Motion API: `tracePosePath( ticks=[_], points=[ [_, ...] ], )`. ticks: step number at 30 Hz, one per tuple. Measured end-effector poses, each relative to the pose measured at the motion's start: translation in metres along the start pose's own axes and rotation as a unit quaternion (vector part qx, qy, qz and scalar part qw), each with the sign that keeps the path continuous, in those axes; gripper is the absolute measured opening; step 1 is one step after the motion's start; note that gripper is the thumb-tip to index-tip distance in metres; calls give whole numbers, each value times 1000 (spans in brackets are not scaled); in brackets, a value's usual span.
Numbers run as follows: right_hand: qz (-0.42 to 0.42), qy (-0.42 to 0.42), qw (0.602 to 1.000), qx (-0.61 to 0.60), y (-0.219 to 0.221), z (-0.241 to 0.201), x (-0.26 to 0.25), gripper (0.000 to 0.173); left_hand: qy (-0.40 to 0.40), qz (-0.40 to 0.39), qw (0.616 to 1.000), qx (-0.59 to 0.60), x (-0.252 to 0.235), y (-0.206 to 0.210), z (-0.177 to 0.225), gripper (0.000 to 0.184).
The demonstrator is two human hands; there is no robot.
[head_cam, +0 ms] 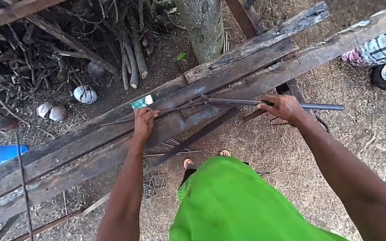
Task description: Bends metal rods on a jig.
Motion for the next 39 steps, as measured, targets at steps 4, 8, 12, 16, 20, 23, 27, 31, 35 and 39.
tracePosePath(
  ticks=[4, 8, 12, 16, 20, 23, 27, 31, 35, 39],
  points=[
    [-5, -7, 1000, 0, 0, 0, 0, 52, 3, -3, 1000, -1, 0, 0, 2, 23],
    [25, -25, 999, -3, -8, 2, 3, 50, -12, -10, 1000, 17, -11, -3, 1, 22],
    [36, -18, 999, 0, -20, 18, 12, 48, -13, -17, 999, 24, -10, -2, -1, 22],
    [52, -1, 999, -1, -29, 32, 22, 54, -12, -15, 999, 27, -10, -1, -2, 22],
    [49, 5, 999, -1, -28, 29, 23, 52, -8, -13, 999, 34, -10, -2, -2, 23],
    [41, -11, 999, 3, -24, 20, 17, 50, -2, -18, 999, 35, -10, -2, 0, 25],
    [42, -23, 999, 14, -21, 11, 11, 50, 4, -24, 999, 23, -4, 3, -3, 25],
    [39, -20, 999, 17, -23, 10, 9, 51, 3, -19, 1000, 23, -2, 2, -5, 25],
    [38, -11, 999, 14, -26, 15, 12, 48, 4, -9, 999, 32, -5, -1, -6, 26],
    [40, -13, 999, 16, -26, 14, 13, 47, -2, -8, 999, 35, -7, -3, -4, 25]
  ],
)
Point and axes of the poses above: each hand's wrist, its own x-axis away from the middle knuckle, its own y-axis out of the palm, z = x × y, the point moved 9 cm from there along -x, towards the middle knuckle, and after that the axes turned 15 degrees about -z, right-handed, at the moved point
